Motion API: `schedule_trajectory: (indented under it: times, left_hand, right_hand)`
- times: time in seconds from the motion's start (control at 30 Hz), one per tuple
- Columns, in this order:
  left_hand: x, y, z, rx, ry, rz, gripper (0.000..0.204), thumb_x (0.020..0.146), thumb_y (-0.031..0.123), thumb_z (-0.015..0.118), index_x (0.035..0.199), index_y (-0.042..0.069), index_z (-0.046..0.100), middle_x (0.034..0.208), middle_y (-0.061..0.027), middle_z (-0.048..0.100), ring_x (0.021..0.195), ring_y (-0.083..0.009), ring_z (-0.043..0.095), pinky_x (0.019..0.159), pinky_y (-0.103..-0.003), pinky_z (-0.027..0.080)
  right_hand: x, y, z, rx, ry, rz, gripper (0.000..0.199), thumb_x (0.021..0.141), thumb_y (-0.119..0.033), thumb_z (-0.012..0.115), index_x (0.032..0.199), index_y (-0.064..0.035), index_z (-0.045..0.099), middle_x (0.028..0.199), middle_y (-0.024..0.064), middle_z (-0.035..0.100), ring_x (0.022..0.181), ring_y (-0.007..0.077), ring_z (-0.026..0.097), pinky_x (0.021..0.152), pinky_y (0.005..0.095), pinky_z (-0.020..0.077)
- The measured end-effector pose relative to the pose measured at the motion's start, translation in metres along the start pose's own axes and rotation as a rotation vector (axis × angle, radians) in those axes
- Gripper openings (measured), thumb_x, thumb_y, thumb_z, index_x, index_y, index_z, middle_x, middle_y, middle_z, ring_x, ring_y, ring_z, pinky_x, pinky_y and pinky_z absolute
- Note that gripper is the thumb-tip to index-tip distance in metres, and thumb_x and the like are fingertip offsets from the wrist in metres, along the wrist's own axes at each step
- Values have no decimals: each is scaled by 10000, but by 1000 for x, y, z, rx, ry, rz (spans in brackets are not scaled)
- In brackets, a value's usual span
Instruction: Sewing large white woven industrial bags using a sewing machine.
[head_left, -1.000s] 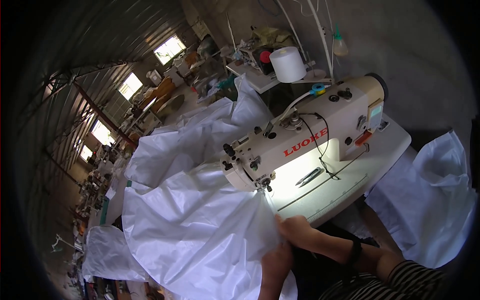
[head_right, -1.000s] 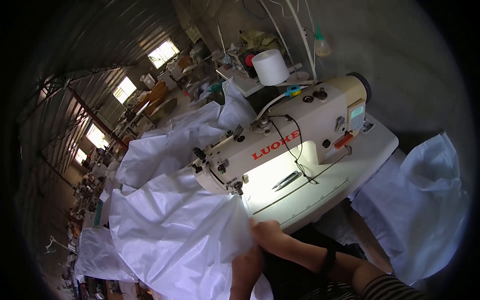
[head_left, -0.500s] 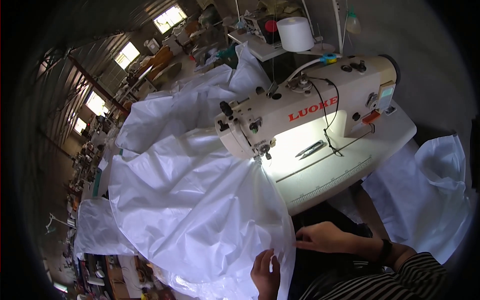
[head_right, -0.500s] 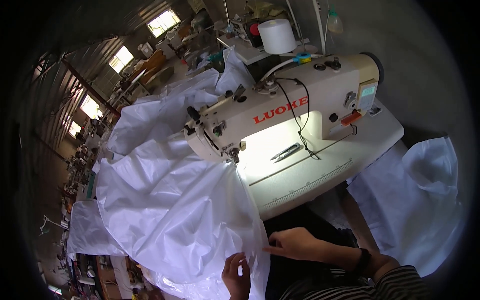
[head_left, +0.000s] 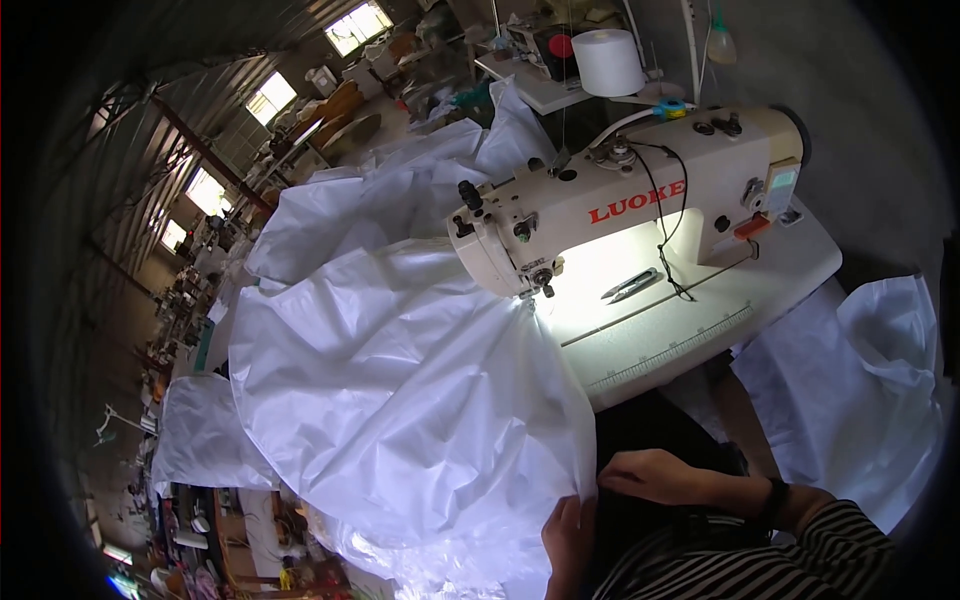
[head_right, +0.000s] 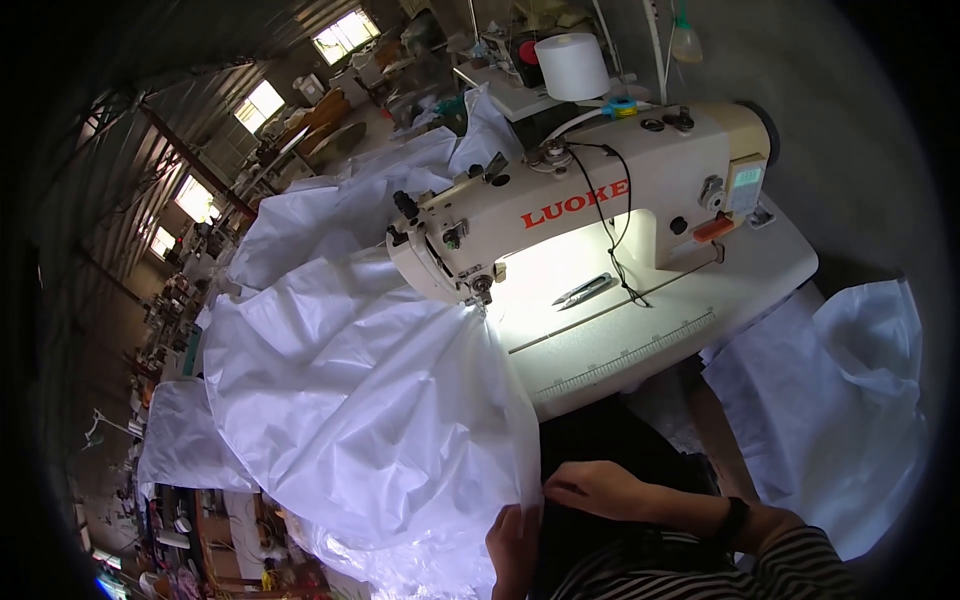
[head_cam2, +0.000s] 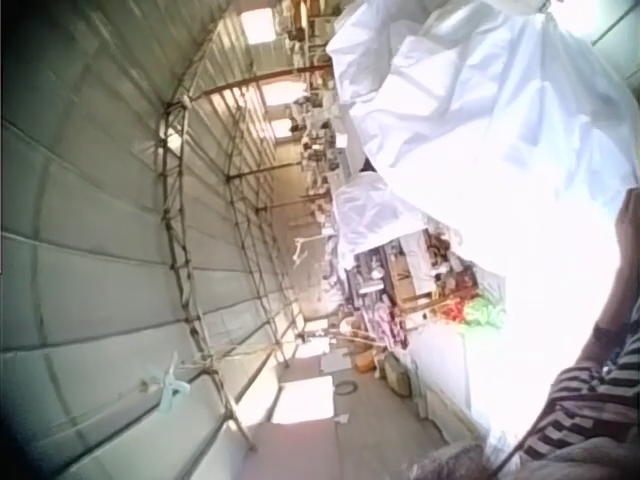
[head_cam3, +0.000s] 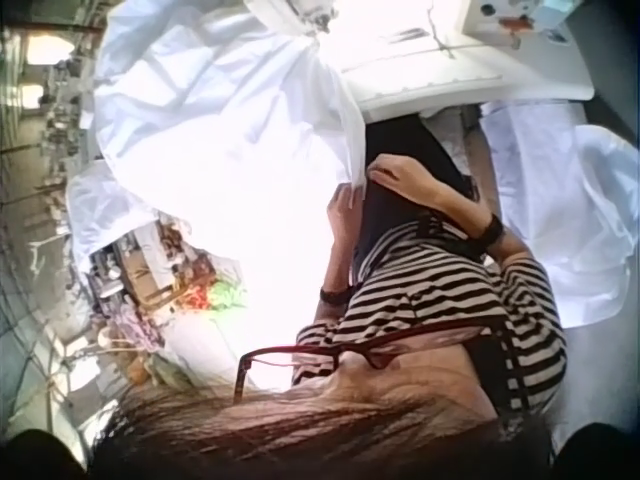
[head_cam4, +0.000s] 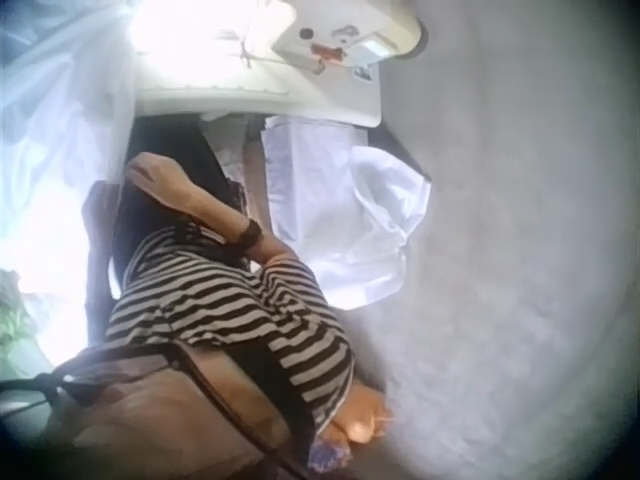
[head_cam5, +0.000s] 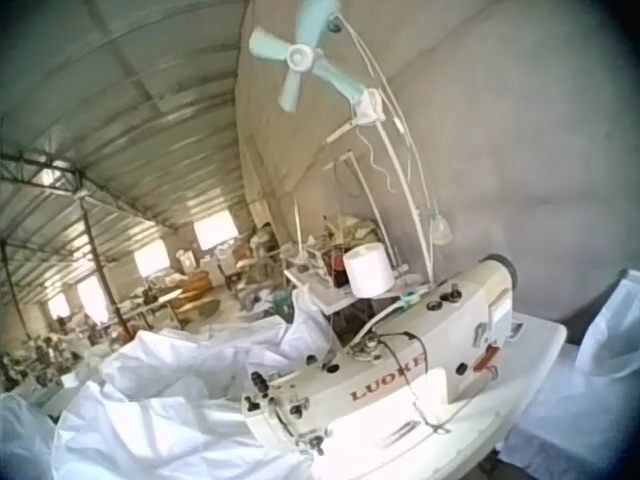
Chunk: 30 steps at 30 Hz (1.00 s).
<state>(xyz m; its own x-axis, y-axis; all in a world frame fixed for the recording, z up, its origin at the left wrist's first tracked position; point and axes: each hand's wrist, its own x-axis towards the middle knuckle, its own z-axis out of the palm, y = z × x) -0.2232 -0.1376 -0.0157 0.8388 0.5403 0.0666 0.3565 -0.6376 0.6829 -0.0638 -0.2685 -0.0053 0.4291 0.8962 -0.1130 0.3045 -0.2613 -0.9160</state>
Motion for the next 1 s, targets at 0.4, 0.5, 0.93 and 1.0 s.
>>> schedule_trajectory:
  times: [0.4,0.5,0.93,1.0]
  left_hand:
    - [0,55,-35,314,-292,367,41,879,69,535,855,42,554,750,-134,585,633,-350,620,540,-434,503]
    - [5,65,-35,332,-315,414,56,861,29,523,886,33,572,748,-147,596,625,-357,630,527,-433,509]
    - [67,82,-49,424,-372,332,157,897,125,602,1032,51,625,820,-180,682,672,-347,672,588,-438,548]
    - [59,74,-54,294,-172,381,182,894,148,628,1055,64,639,832,-163,689,683,-346,670,602,-432,551]
  right_hand:
    - [40,-18,-27,-6,353,105,556,952,-317,587,1379,12,455,893,147,688,755,289,685,650,388,557]
    - [52,-47,-22,-503,298,131,550,971,-315,523,1403,9,420,789,139,677,699,297,679,619,378,547]
    - [109,-28,1,-765,313,169,459,1020,-219,375,1356,91,409,732,168,682,627,349,678,523,475,529]
    - [101,-7,8,-336,385,177,505,976,-162,430,1393,117,368,690,138,672,569,307,668,470,430,518]
